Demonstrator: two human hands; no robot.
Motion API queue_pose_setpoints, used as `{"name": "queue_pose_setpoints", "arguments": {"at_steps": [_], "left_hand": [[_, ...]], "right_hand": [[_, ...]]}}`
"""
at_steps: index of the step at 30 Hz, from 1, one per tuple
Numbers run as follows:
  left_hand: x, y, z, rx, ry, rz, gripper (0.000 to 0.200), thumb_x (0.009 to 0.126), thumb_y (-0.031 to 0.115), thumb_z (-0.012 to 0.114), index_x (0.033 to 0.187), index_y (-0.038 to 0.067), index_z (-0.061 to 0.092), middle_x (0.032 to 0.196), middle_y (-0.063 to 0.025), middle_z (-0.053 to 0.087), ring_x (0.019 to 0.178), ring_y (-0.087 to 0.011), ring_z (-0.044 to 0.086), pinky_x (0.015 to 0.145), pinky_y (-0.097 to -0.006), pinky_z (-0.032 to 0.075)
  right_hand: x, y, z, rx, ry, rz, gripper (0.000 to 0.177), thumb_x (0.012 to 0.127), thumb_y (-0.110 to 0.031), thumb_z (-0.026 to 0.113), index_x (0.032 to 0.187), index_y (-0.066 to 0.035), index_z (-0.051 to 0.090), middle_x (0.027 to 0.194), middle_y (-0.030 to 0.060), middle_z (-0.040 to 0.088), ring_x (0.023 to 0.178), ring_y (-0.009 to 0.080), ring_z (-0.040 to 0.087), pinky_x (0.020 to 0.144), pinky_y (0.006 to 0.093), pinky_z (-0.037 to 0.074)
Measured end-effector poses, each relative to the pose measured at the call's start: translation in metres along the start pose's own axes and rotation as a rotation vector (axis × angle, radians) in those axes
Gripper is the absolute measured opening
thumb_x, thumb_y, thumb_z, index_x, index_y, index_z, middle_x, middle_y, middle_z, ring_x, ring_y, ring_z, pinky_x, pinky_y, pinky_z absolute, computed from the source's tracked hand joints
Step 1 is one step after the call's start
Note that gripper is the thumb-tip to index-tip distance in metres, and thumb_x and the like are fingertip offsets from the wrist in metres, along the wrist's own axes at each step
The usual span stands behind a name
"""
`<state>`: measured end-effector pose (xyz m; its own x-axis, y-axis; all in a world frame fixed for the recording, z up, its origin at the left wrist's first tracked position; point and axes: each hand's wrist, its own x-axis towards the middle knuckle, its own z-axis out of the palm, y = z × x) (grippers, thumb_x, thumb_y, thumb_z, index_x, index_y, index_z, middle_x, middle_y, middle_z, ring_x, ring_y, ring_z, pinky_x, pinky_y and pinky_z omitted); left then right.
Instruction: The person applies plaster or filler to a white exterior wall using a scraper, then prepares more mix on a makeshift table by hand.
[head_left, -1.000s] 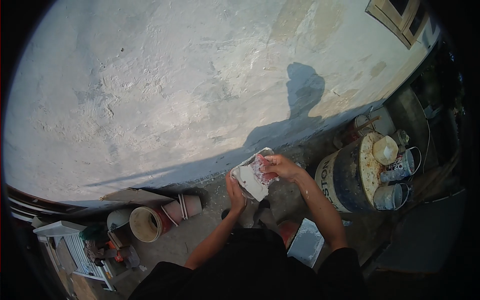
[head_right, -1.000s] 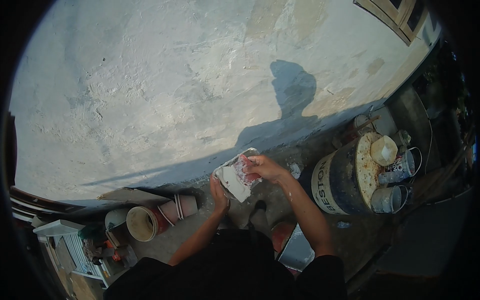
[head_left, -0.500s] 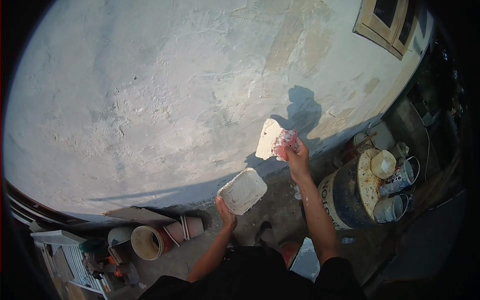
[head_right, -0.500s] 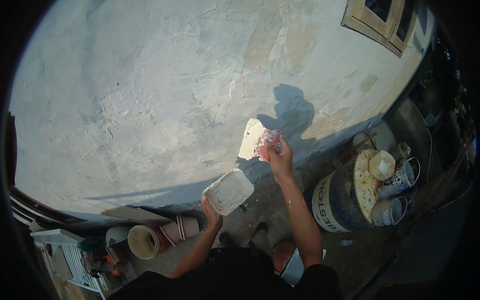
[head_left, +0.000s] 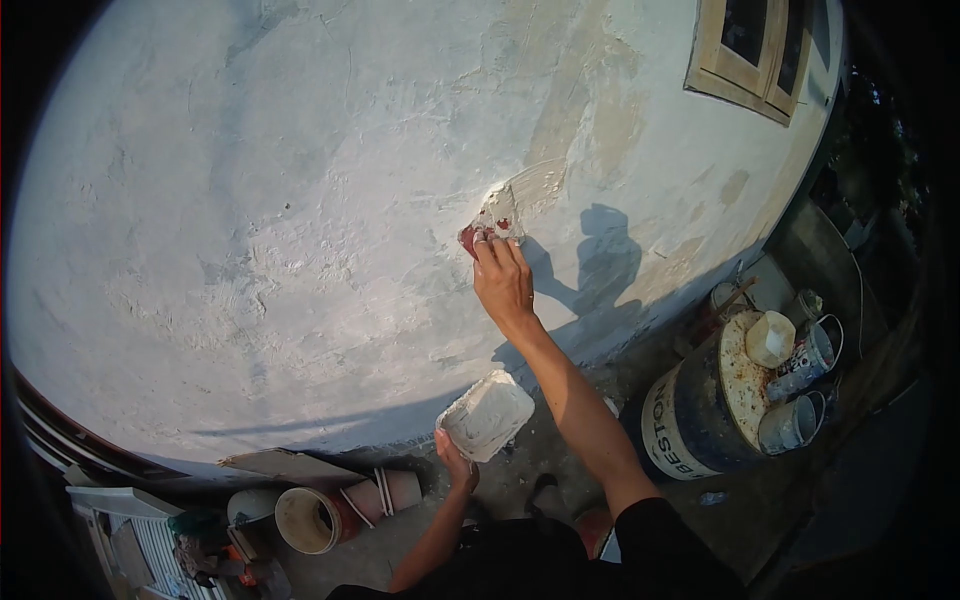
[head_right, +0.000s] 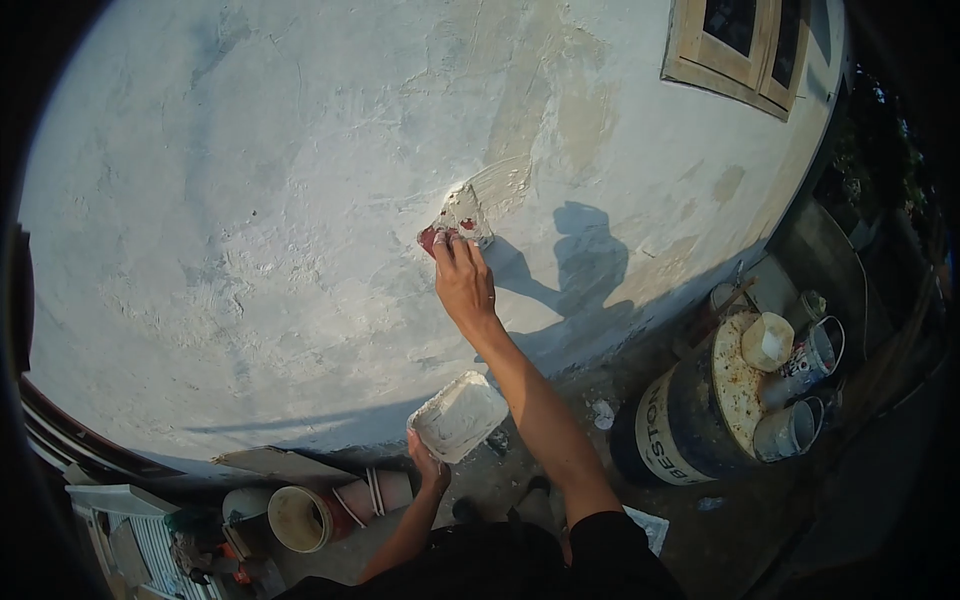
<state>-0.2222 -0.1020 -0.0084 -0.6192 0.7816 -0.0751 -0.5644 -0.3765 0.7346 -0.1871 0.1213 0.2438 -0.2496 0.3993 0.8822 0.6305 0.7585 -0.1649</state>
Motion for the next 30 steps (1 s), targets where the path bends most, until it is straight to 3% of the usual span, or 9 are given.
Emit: {"name": "queue_pose_setpoints", "arguments": {"at_steps": [3,8,11,14,18,21,25,28,30], "left_hand": [[0.003,-0.002,-0.008,0.055,0.015,0.017,0.048,0.103,0.042,0.03,0.127,0.004,0.044,0.125,-0.0148,0.053,0.116,-0.0263,0.055,0.1,-0.043,0.045],[0.005,-0.003,-0.005,-0.035,0.052,-0.019,0.042,0.103,0.039,0.034,0.119,0.002,0.046,0.115,-0.0117,0.053,0.109,-0.0208,0.055,0.096,-0.0359,0.043],[0.004,-0.004,-0.007,-0.041,0.027,-0.019,0.041,0.104,0.039,0.034,0.119,0.003,0.046,0.114,-0.0115,0.054,0.109,-0.0207,0.055,0.096,-0.0357,0.043],[0.002,0.0,-0.004,-0.063,0.016,-0.012,0.04,0.104,0.038,0.034,0.118,0.003,0.046,0.113,-0.0111,0.054,0.108,-0.0204,0.055,0.095,-0.0354,0.044],[0.001,-0.003,-0.012,-0.062,0.026,-0.021,0.038,0.104,0.037,0.034,0.116,0.004,0.047,0.111,-0.0104,0.054,0.105,-0.0197,0.056,0.093,-0.0352,0.044],[-0.001,0.002,-0.008,-0.066,0.026,-0.013,0.035,0.104,0.035,0.034,0.114,0.004,0.047,0.109,-0.0096,0.055,0.104,-0.0188,0.056,0.092,-0.0346,0.045],[-0.004,0.007,-0.001,-0.001,0.015,0.021,0.033,0.103,0.033,0.034,0.113,0.004,0.047,0.107,-0.0093,0.055,0.102,-0.0182,0.056,0.091,-0.0342,0.045],[-0.006,0.006,0.0,-0.029,0.0,0.008,0.032,0.103,0.031,0.034,0.112,0.004,0.047,0.107,-0.0095,0.055,0.101,-0.018,0.057,0.09,-0.0343,0.045],[-0.006,0.008,0.001,0.014,-0.014,0.02,0.032,0.103,0.031,0.034,0.112,0.004,0.047,0.107,-0.0098,0.055,0.1,-0.018,0.057,0.09,-0.0345,0.045]], "right_hand": [[-0.014,-0.012,0.003,0.0,-0.044,-0.043,0.029,0.075,0.0,0.068,0.104,0.0,0.062,0.096,0.0155,0.062,0.09,0.0335,0.059,0.077,0.0413,0.051],[-0.037,-0.015,0.002,0.048,-0.119,-0.112,0.022,0.079,0.001,0.06,0.101,-0.001,0.061,0.101,0.0174,0.063,0.092,0.0333,0.061,0.073,0.0405,0.054],[-0.036,-0.011,-0.022,0.14,0.013,-0.085,0.019,0.078,0.0,0.064,0.097,-0.001,0.06,0.091,0.0166,0.064,0.084,0.0315,0.063,0.07,0.0419,0.053],[-0.028,0.002,-0.057,0.256,-0.034,0.302,0.016,0.078,-0.001,0.066,0.093,0.0,0.06,0.078,0.0148,0.064,0.071,0.0309,0.063,0.066,0.0397,0.051],[0.011,0.03,-0.094,0.639,-0.077,0.628,0.012,0.081,-0.003,0.064,0.091,0.003,0.061,0.067,0.0138,0.061,0.063,0.0305,0.062,0.063,0.0341,0.048],[0.041,0.042,-0.117,0.245,0.07,0.432,0.013,0.081,-0.003,0.065,0.093,0.003,0.062,0.072,0.0135,0.063,0.066,0.0304,0.064,0.064,0.035,0.05],[0.078,0.043,-0.127,-0.261,0.294,-0.005,0.016,0.081,-0.002,0.064,0.097,0.0,0.063,0.087,0.0142,0.065,0.079,0.0309,0.065,0.065,0.0385,0.053],[0.102,0.018,-0.11,-0.342,0.201,-0.163,0.011,0.082,-0.001,0.061,0.093,-0.001,0.063,0.084,0.0133,0.064,0.078,0.0288,0.064,0.062,0.0346,0.055],[0.104,0.003,-0.08,-0.464,0.002,-0.218,0.005,0.081,-0.003,0.061,0.085,-0.001,0.062,0.08,0.0134,0.063,0.074,0.0244,0.064,0.059,0.0304,0.055]]}}
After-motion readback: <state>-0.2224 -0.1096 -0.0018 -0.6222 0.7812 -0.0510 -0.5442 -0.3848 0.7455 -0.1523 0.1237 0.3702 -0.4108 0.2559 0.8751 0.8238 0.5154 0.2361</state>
